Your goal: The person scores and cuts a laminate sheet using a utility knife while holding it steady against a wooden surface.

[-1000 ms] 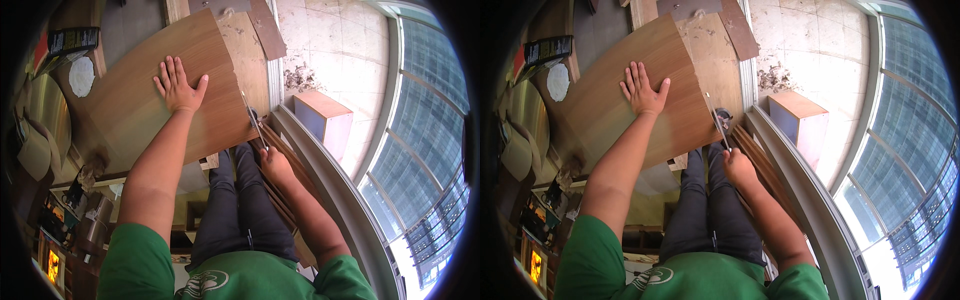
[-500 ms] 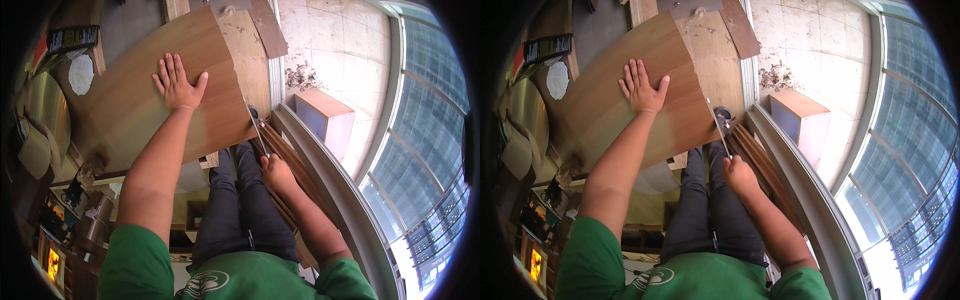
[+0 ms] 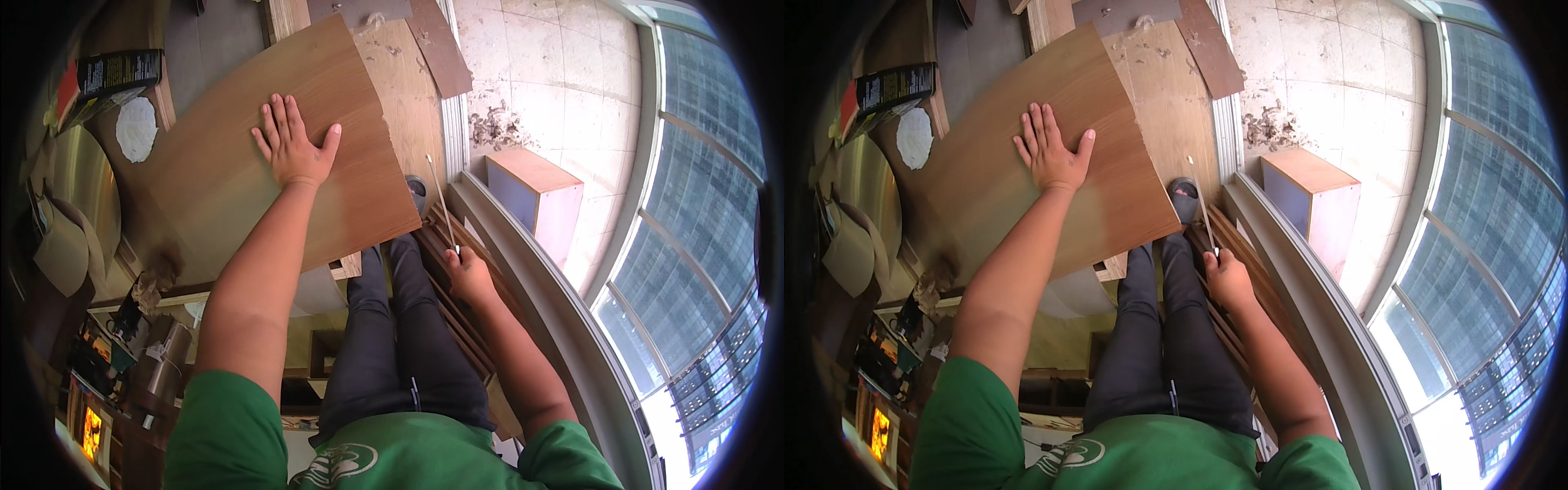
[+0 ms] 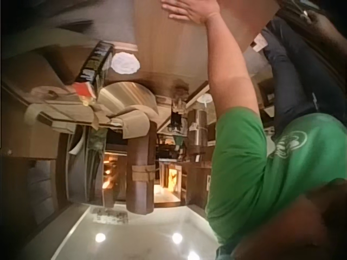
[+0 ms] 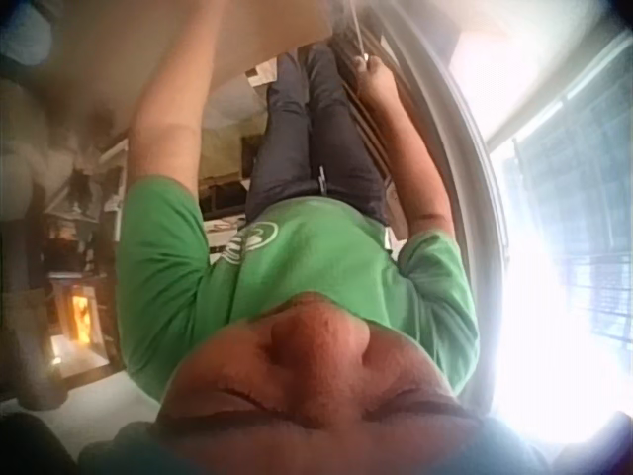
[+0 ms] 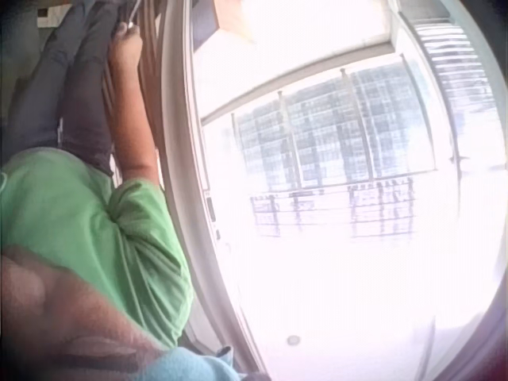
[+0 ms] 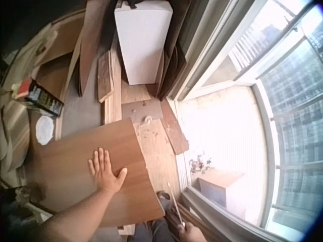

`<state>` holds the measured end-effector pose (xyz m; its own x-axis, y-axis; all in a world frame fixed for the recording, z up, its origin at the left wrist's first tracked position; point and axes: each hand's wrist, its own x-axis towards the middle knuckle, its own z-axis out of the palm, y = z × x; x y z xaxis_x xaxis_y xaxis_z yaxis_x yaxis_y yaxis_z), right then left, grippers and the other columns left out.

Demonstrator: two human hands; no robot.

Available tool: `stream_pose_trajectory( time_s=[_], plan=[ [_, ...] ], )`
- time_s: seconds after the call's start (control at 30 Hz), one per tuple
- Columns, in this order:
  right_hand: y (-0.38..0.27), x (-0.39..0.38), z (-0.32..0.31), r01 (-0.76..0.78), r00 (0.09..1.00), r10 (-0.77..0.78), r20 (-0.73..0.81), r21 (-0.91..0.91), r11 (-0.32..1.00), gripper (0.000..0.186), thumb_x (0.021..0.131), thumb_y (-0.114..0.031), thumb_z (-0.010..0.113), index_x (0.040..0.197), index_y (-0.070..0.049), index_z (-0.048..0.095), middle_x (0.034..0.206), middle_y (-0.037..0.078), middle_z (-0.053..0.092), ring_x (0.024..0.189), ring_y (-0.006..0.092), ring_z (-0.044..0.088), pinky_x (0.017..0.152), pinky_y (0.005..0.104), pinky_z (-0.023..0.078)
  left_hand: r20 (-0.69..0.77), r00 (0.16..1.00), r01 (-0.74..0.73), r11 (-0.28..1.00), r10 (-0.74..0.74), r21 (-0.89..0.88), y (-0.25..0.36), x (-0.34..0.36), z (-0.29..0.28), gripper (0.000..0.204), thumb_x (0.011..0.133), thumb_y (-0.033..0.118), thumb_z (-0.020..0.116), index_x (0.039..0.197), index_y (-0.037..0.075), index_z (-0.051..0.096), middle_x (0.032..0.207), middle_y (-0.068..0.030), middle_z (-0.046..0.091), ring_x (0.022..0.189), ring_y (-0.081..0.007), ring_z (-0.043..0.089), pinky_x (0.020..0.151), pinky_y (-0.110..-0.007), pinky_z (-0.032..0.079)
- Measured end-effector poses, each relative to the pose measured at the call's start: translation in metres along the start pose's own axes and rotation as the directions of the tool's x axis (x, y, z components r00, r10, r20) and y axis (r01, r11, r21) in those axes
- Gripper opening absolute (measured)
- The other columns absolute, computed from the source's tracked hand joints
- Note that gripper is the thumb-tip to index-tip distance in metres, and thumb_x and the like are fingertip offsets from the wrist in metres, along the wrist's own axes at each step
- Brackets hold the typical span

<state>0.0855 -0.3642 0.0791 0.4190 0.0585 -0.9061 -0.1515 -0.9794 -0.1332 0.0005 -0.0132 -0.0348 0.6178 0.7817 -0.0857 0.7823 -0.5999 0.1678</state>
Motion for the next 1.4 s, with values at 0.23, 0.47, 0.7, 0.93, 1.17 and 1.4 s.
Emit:
stream_pose_trajectory(
  time_s=[0.23, 0.47, 0.7, 0.93, 1.17, 1.4],
  plan=[
    [-0.023, 0.015, 0.009, -0.078, 0.982, 0.005, 0.188, 0.383, 0.920, 0.032, 0.101, -0.032, 0.062, 0.097, -0.001, 0.058, 0.068, 0.009, 0.059, 0.051, 0.0172, 0.062, 0.049, 0.0342, 0.050, 0.000, 1.000, -0.020, 1.000, 0.020, 0.007, 0.002, 0.002, 0.003, 0.102, 0.091, 0.070, 0.052, 0.165, 0.010, 0.018, 0.174, -0.0103, 0.012, 0.160, -0.0295, 0.006, 0.127, -0.054, -0.002],
    [-0.050, -0.019, 0.002, 0.095, 0.983, -0.122, 0.134, 0.196, 0.976, 0.035, 0.108, -0.034, 0.051, 0.104, 0.001, 0.055, 0.083, 0.031, 0.062, 0.084, 0.0531, 0.062, 0.073, 0.0541, 0.048, 0.019, 1.000, -0.009, 0.999, 0.008, 0.034, -0.003, 0.000, 0.004, 0.102, 0.091, 0.071, 0.051, 0.165, 0.009, 0.018, 0.173, -0.0112, 0.013, 0.160, -0.0301, 0.006, 0.127, -0.055, -0.002],
    [-0.066, 0.007, -0.002, -0.065, 0.970, 0.033, 0.240, 0.126, 0.990, 0.039, 0.109, -0.036, 0.048, 0.100, 0.001, 0.055, 0.075, 0.021, 0.064, 0.056, 0.0310, 0.066, 0.059, 0.0441, 0.052, 0.019, 1.000, -0.019, 0.999, 0.018, 0.036, 0.004, 0.002, 0.002, 0.101, 0.092, 0.070, 0.051, 0.165, 0.009, 0.018, 0.173, -0.0116, 0.013, 0.160, -0.0306, 0.006, 0.127, -0.055, -0.002],
    [-0.076, -0.038, -0.002, 0.089, 0.987, -0.102, 0.124, 0.109, 0.990, 0.038, 0.110, -0.036, 0.046, 0.099, 0.000, 0.052, 0.069, 0.016, 0.060, 0.054, 0.0266, 0.065, 0.055, 0.0413, 0.051, -0.007, 1.000, -0.014, 1.000, 0.015, 0.005, -0.001, 0.000, -0.001, 0.100, 0.091, 0.066, 0.056, 0.165, 0.009, 0.020, 0.173, -0.0109, 0.014, 0.160, -0.0315, 0.009, 0.127, -0.055, 0.000],
    [-0.072, 0.031, -0.007, -0.102, 0.957, 0.073, 0.282, 0.090, 0.991, 0.038, 0.108, -0.033, 0.048, 0.120, 0.002, 0.059, 0.077, 0.017, 0.067, 0.055, 0.0263, 0.067, 0.051, 0.0388, 0.054, 0.009, 1.000, -0.004, 1.000, 0.004, -0.001, 0.004, 0.003, 0.000, 0.101, 0.091, 0.067, 0.054, 0.165, 0.009, 0.018, 0.174, -0.0104, 0.012, 0.160, -0.0310, 0.007, 0.128, -0.054, -0.002],
    [-0.102, -0.017, -0.026, 0.078, 0.984, -0.130, 0.118, 0.372, 0.925, 0.035, 0.103, -0.013, 0.055, 0.137, -0.005, 0.052, 0.080, 0.010, 0.064, 0.054, 0.0175, 0.062, 0.050, 0.0314, 0.050, 0.048, 0.999, 0.018, 0.999, -0.020, 0.033, 0.002, 0.001, -0.001, 0.101, 0.091, 0.069, 0.052, 0.165, 0.009, 0.017, 0.174, -0.0101, 0.011, 0.160, -0.0303, 0.006, 0.128, -0.054, -0.003]
  ],
)
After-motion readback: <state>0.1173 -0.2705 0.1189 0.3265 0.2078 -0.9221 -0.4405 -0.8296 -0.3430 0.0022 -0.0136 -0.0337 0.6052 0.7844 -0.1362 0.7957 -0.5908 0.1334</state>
